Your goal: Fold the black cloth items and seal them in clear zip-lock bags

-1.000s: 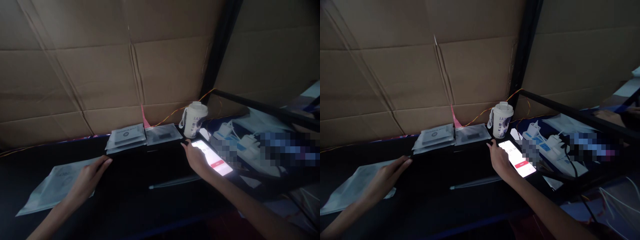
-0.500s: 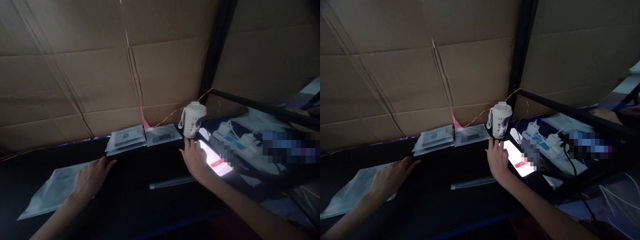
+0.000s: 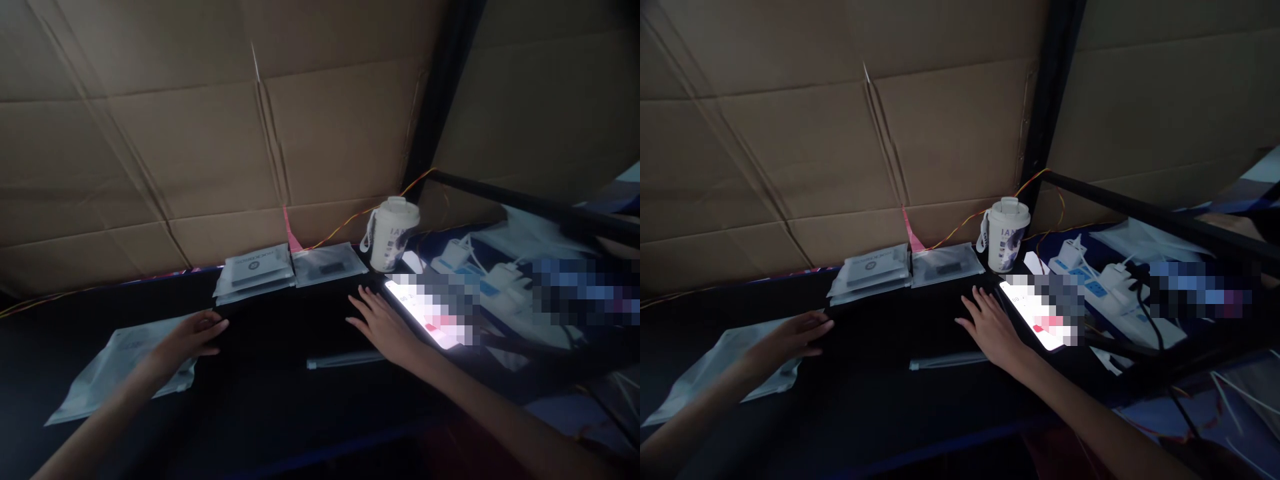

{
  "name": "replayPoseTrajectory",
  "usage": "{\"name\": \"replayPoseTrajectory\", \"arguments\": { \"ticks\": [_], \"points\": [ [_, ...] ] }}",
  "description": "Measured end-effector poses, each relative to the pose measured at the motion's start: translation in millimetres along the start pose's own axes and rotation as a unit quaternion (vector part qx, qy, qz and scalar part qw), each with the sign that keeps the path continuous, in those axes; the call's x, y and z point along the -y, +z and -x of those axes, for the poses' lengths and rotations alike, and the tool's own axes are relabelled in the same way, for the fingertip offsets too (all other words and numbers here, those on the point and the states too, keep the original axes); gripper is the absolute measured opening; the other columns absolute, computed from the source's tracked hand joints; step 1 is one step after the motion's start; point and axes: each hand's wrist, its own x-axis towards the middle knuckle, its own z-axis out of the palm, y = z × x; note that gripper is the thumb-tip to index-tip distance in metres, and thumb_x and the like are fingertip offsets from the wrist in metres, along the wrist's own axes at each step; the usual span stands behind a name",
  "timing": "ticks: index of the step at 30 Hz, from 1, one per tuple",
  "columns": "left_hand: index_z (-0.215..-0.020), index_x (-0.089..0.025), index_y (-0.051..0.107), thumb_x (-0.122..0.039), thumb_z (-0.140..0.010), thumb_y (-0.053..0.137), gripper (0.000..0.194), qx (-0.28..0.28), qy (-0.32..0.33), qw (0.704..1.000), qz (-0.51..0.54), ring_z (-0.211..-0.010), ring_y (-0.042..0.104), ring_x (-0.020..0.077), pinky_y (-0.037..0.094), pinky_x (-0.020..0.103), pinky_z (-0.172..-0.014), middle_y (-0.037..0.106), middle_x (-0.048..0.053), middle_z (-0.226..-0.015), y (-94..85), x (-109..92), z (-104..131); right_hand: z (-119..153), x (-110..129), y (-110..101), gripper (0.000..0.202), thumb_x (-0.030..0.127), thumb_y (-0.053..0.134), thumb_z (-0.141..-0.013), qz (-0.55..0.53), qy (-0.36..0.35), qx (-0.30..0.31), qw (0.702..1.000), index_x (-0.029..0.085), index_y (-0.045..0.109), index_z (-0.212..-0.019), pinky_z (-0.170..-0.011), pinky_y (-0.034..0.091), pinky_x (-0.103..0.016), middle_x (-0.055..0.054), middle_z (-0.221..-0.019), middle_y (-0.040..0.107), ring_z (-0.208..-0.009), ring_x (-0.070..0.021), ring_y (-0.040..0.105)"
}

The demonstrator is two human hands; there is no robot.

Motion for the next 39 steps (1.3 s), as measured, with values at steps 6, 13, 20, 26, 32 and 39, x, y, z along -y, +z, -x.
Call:
{"name": "replayPoseTrajectory", "arguments": {
  "ticks": [6,13,20,26,32,39],
  "points": [
    [-0.102,-0.021,0.058,-0.057,-0.062,0.074,0.056,0.025,-0.1,0.993,0.06,-0.078,0.071,0.0244,0.06,0.035,-0.066,0.067,0.006,-0.09,5.3,-2,12,2,1,0,0.05,0.04,0.039,-0.096,0.025,-0.013,0.002,1.0,0.009,0.051,-0.133,-0.108,0.035,-0.049,-0.019,-0.141,0.045,-0.134,-0.0314,0.036],
    [-0.107,-0.022,0.059,-0.047,-0.065,0.078,0.053,-0.004,-0.105,0.986,0.127,-0.094,0.068,0.025,0.059,0.033,-0.075,0.062,0.007,-0.114,11.2,7,3,2,1,0,0.049,0.039,0.037,-0.096,0.039,-0.019,-0.011,0.999,0.009,0.052,-0.132,-0.107,0.035,-0.049,-0.019,-0.141,0.046,-0.133,-0.0311,0.038],
    [-0.086,-0.025,0.068,-0.022,-0.063,0.078,0.025,-0.051,-0.117,0.952,0.279,-0.123,0.05,0.0207,0.057,0.016,-0.067,0.062,-0.001,-0.122,-1.0,16,8,2,3,-3,0.049,0.039,0.035,-0.097,0.049,-0.024,-0.006,0.998,0.009,0.051,-0.133,-0.107,0.036,-0.049,-0.02,-0.141,0.046,-0.133,-0.0312,0.038],
    [-0.081,-0.025,0.071,-0.012,-0.063,0.073,0.022,-0.058,-0.096,0.947,0.302,-0.09,0.064,0.0143,0.055,0.015,-0.061,0.066,-0.003,-0.114,-3.5,11,4,2,4,-1,0.049,0.039,0.035,-0.097,0.039,-0.01,-0.001,0.999,0.009,0.052,-0.132,-0.107,0.036,-0.05,-0.019,-0.14,0.047,-0.133,-0.0316,0.038],
    [-0.089,-0.021,0.07,-0.029,-0.068,0.077,0.024,0.03,0.031,0.953,0.301,-0.077,0.062,0.0153,0.052,0.021,-0.058,0.066,0.002,-0.095,21.9,-73,-1,0,3,-9,0.046,0.041,0.042,-0.094,-0.043,0.016,-0.021,0.999,0.012,0.055,-0.128,-0.105,0.038,-0.049,-0.019,-0.14,0.047,-0.131,-0.0304,0.042],
    [-0.09,-0.017,0.062,-0.03,-0.072,0.074,0.025,0.15,0.142,0.951,0.228,-0.069,0.058,0.0093,0.046,0.019,-0.055,0.063,0.001,-0.091,107.9,-150,-3,-17,19,-50,0.041,0.051,0.042,-0.091,-0.371,0.189,-0.036,0.908,0.019,0.063,-0.106,-0.082,0.055,-0.039,-0.012,-0.107,0.067,-0.096,-0.0233,0.066]
  ]
}}
